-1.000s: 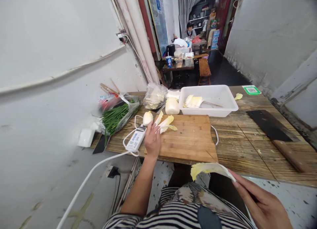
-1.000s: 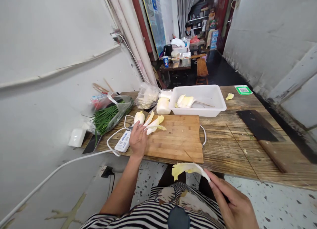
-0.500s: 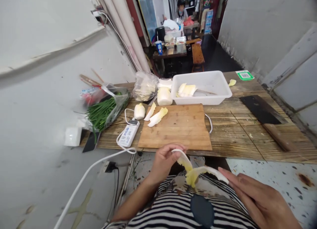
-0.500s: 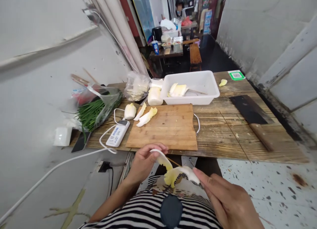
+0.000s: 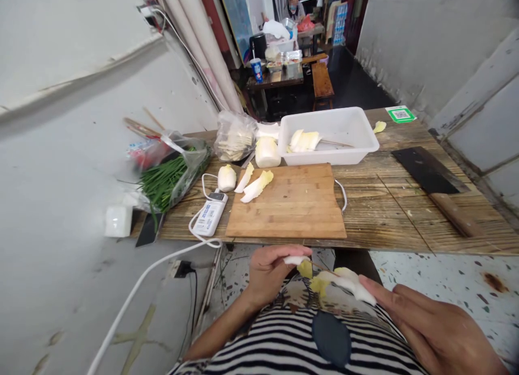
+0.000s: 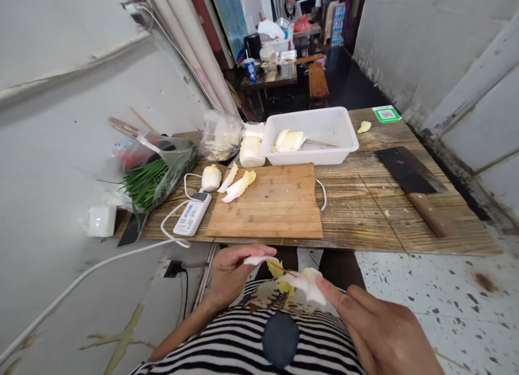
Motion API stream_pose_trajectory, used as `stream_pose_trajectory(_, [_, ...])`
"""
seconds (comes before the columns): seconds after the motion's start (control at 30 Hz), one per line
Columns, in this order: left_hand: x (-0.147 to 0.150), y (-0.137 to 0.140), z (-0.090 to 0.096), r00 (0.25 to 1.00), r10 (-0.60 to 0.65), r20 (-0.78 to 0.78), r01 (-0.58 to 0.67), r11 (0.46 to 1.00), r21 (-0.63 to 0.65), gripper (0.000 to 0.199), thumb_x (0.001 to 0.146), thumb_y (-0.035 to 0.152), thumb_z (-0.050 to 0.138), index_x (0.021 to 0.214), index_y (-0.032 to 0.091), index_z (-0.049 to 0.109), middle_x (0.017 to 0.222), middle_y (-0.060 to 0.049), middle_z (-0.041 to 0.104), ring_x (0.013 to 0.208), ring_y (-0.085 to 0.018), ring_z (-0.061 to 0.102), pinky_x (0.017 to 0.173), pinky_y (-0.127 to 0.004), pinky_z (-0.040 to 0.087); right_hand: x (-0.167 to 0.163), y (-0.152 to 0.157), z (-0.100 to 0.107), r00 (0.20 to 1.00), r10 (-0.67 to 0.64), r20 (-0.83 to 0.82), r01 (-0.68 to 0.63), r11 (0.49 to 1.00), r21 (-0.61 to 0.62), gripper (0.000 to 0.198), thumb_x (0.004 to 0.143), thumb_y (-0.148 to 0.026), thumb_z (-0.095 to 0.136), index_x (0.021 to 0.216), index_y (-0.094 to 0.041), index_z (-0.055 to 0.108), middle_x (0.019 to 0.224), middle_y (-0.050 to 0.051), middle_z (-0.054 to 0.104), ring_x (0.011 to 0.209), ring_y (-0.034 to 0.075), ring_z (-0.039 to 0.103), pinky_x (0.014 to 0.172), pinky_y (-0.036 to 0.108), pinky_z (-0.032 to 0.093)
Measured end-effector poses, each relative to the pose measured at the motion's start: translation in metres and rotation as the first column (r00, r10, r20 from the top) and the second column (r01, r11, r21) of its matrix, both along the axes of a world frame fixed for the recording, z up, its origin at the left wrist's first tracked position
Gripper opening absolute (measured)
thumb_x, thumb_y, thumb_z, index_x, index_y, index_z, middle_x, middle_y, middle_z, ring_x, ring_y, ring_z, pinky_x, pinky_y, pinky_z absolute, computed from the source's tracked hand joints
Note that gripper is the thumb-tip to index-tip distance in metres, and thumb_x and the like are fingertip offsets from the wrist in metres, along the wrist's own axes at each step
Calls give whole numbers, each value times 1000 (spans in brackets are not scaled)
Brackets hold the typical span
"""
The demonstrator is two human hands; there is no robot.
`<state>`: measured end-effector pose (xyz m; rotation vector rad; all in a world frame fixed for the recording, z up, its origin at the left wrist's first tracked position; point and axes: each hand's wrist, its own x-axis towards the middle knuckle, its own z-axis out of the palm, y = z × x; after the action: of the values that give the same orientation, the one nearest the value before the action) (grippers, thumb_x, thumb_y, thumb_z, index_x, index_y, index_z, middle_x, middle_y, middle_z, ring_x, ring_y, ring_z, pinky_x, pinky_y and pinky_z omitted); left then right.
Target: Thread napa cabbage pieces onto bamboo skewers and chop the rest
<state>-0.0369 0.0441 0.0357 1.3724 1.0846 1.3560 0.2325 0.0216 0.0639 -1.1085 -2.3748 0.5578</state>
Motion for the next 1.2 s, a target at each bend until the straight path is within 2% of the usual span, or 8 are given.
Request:
stream_pose_trajectory(0.23, [-2, -2, -4, 999, -46, -25, 48, 997, 64, 24, 78, 6, 61, 90, 25, 70, 94, 1, 73, 86, -15, 70, 79, -26, 58, 0, -1, -4, 1000, 2, 22, -1, 1000, -10, 49, 91, -16, 35, 139, -30, 38, 70, -1, 58, 51, 9, 57, 46, 18, 46])
stream_pose_trajectory(0.47, [-3, -3, -6, 995, -36, -90, 41, 998, 49, 18, 81, 11, 60, 90, 23, 70, 94, -1, 74, 85, -16, 70, 77, -28, 58, 2, -3, -3, 1000, 13, 29, -13, 1000, 5, 50, 90, -14, 35, 138, -29, 39, 71, -1, 58, 51, 9, 57, 45, 17, 45])
stream_pose_trajectory(0.63, [-4, -2, -6, 993, -46, -108, 56, 994, 90, 19, 81, 11, 60, 91, 25, 70, 94, 0, 73, 85, -15, 70, 77, -28, 58, 1, -3, -3, 999, 17, 40, -18, 999, 34, 50, 91, -13, 35, 138, -28, 39, 67, -2, 56, 49, 8, 55, 43, 16, 43])
stream_pose_trajectory(0.9, [-7, -3, -5, 984, -136, -116, 154, 975, 161, 29, 81, 5, 57, 97, 26, 69, 99, -2, 72, 88, -16, 69, 78, -28, 57, 6, -4, -1, 998, 54, 44, -56, 997, 48, 49, 92, -12, 32, 139, -25, 38, 66, -2, 54, 49, 8, 54, 44, 16, 42])
stream_pose_trajectory(1.0, [-11, -7, 0, 963, -182, -199, 221, 955, 197, 32, 83, 5, 55, 103, 27, 67, 102, -3, 71, 92, -16, 68, 80, -28, 56, 11, -7, -1, 993, 88, 81, -91, 995, 40, 50, 92, -13, 32, 140, -25, 37, 70, 0, 57, 51, 9, 55, 45, 18, 43])
stream_pose_trajectory(1.07, [-13, -10, 5, 934, -167, -316, 256, 929, 266, 34, 82, 6, 55, 107, 27, 65, 105, -4, 71, 95, -17, 66, 83, -30, 54, 15, -13, -1, 990, 93, 106, -97, 995, 31, 49, 93, -14, 32, 140, -26, 36, 69, 0, 56, 48, 9, 53, 44, 19, 41])
stream_pose_trajectory(1.13, [-15, -12, 11, 887, -91, -453, 270, 898, 347, 32, 79, 8, 60, 104, 27, 67, 100, -4, 71, 90, -18, 65, 80, -31, 53, 19, -19, -1, 988, 83, 129, -84, 996, 2, 48, 93, -17, 32, 140, -27, 37, 67, -1, 55, 47, 10, 52, 44, 22, 40])
stream_pose_trajectory(1.2, [-15, -15, 15, 839, 13, -545, 239, 889, 390, 24, 76, 12, 65, 95, 26, 70, 85, -4, 71, 78, -17, 63, 71, -28, 52, 22, -23, -1, 988, 76, 137, -73, 997, -24, 48, 93, -20, 33, 141, -29, 35, 66, -1, 54, 48, 11, 52, 45, 23, 40])
